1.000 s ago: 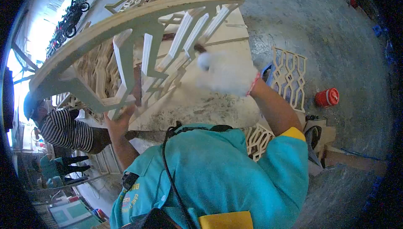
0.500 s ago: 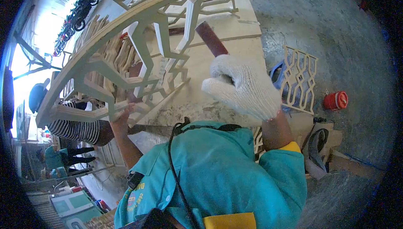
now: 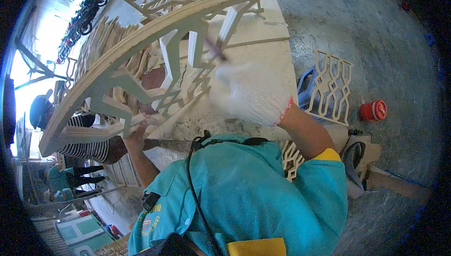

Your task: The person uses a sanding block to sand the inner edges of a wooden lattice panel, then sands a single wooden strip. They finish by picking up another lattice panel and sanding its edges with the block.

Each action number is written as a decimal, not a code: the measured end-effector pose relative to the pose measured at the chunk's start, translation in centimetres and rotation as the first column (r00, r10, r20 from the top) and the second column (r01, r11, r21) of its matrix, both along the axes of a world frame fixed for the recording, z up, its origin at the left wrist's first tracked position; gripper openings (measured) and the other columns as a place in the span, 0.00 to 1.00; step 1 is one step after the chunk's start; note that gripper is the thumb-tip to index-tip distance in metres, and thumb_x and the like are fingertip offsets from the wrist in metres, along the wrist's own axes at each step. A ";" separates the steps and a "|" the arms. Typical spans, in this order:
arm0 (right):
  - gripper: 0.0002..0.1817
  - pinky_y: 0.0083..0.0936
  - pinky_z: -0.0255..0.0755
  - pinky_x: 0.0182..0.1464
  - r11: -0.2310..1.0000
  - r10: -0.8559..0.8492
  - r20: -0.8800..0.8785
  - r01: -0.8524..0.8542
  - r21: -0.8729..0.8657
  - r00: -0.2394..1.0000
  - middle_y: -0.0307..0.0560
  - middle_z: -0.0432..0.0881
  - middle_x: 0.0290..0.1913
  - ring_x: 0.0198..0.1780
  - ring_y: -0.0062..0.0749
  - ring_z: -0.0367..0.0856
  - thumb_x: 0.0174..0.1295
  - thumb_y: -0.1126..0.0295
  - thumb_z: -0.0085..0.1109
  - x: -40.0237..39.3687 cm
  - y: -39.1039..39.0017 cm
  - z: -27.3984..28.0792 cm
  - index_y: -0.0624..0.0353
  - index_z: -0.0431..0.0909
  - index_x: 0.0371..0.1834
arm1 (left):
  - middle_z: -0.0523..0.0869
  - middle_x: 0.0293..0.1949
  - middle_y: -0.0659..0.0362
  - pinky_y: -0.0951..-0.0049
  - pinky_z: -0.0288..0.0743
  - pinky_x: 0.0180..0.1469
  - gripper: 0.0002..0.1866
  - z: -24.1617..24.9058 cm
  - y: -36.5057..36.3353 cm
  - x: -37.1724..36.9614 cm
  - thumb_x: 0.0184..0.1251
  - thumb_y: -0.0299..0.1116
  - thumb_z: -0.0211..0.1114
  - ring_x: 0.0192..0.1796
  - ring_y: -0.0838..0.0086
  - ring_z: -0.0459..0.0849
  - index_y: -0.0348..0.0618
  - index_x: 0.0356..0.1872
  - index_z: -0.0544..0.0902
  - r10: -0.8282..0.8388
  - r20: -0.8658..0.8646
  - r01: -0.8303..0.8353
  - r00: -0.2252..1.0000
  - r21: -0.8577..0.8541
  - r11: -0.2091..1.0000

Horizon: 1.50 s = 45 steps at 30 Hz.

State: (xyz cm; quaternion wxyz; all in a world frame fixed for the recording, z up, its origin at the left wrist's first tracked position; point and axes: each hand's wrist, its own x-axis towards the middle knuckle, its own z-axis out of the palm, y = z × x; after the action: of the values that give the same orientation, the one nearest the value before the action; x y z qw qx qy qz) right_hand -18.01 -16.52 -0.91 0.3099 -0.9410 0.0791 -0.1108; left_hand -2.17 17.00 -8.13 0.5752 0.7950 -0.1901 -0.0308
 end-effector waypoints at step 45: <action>0.16 0.43 0.72 0.34 0.959 -0.124 -0.002 0.120 0.256 0.992 0.60 0.79 0.27 0.31 0.54 0.81 0.59 0.58 0.58 -2.6 -0.9 -1.3 0.61 0.76 0.27 | 0.87 0.40 0.56 0.72 0.79 0.46 0.16 1.6 -4.4 -0.9 0.52 0.19 0.74 0.41 0.75 0.85 0.31 0.43 0.83 -0.014 0.085 0.024 0.996 -0.115 0.993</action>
State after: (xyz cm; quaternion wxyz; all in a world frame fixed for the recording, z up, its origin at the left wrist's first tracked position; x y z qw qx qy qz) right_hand -20.61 -17.45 -2.16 0.4219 -0.8856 0.1484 -0.1252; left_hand -3.08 12.58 -6.51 0.6114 0.7592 -0.2231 0.0082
